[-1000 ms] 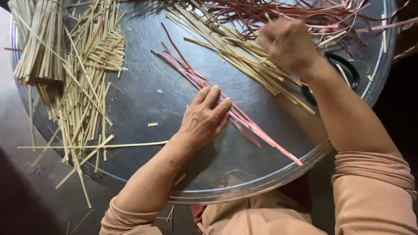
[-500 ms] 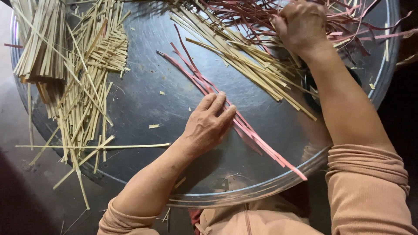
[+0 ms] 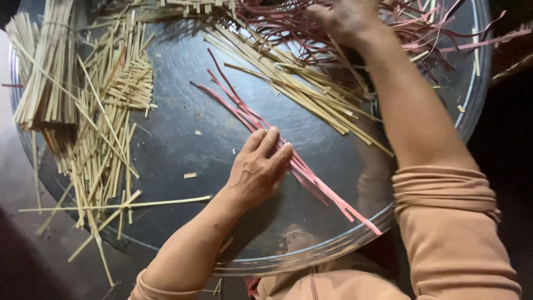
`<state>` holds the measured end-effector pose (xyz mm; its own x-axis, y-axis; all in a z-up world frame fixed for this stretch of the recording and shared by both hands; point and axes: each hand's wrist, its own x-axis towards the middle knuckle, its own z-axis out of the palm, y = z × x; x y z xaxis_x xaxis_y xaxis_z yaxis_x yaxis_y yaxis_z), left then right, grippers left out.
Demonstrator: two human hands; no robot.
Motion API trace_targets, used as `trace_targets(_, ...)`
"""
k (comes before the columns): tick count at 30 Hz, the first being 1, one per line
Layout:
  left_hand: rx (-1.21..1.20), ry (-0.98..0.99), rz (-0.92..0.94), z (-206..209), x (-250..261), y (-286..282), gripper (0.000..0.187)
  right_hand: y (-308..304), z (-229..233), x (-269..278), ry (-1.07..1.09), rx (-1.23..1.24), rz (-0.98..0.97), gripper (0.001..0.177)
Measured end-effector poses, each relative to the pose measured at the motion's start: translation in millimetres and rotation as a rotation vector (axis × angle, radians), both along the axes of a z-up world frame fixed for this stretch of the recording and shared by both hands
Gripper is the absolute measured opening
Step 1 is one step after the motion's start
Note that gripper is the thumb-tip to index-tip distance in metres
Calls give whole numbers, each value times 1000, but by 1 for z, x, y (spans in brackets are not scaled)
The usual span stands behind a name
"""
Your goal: A person weaves thin natural and red-dyed bamboo strips together on a metal tray to form a circular base.
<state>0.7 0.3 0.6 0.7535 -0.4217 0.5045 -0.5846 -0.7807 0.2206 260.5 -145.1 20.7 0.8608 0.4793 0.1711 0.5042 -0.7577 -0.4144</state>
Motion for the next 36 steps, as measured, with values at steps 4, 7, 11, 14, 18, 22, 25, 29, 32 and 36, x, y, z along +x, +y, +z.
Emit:
trace_targets(4, -27, 11, 2, 3, 0, -1, 16, 46, 24, -22, 299, -214, -128, 67)
trace_targets(7, -20, 8, 9, 3, 1, -1, 19, 66, 26, -35, 268, -28, -3, 47)
trace_targets(11, -39, 27, -7, 7, 1, -1, 19, 81, 16, -44, 212, -115, 95, 53)
trace_targets(14, -48, 41, -11, 7, 1, -1, 18, 80, 7, -46, 201, -86, 192, 53)
trace_targets(18, -48, 37, -8, 11, 2, -2, 14, 71, 2, -44, 131, -78, 276, 53)
trace_targets(22, -34, 12, -11, 13, 3, -4, 12, 44, 6, -42, -75, -7, 299, 49)
trace_targets(25, -18, 22, 8, 12, 2, -2, 12, 20, 15, -49, -76, 17, 257, 48)
trace_targets(29, 20, 65, 23, 10, 3, -1, 22, -12, 11, -50, -68, -193, 251, 53)
trace_targets(32, 23, 48, 51, 6, 3, -1, 22, -27, 6, -49, 21, -347, 183, 44)
trace_targets(36, 16, 42, 63, 5, 2, -1, 21, -51, -37, -27, -476, -84, 326, 8)
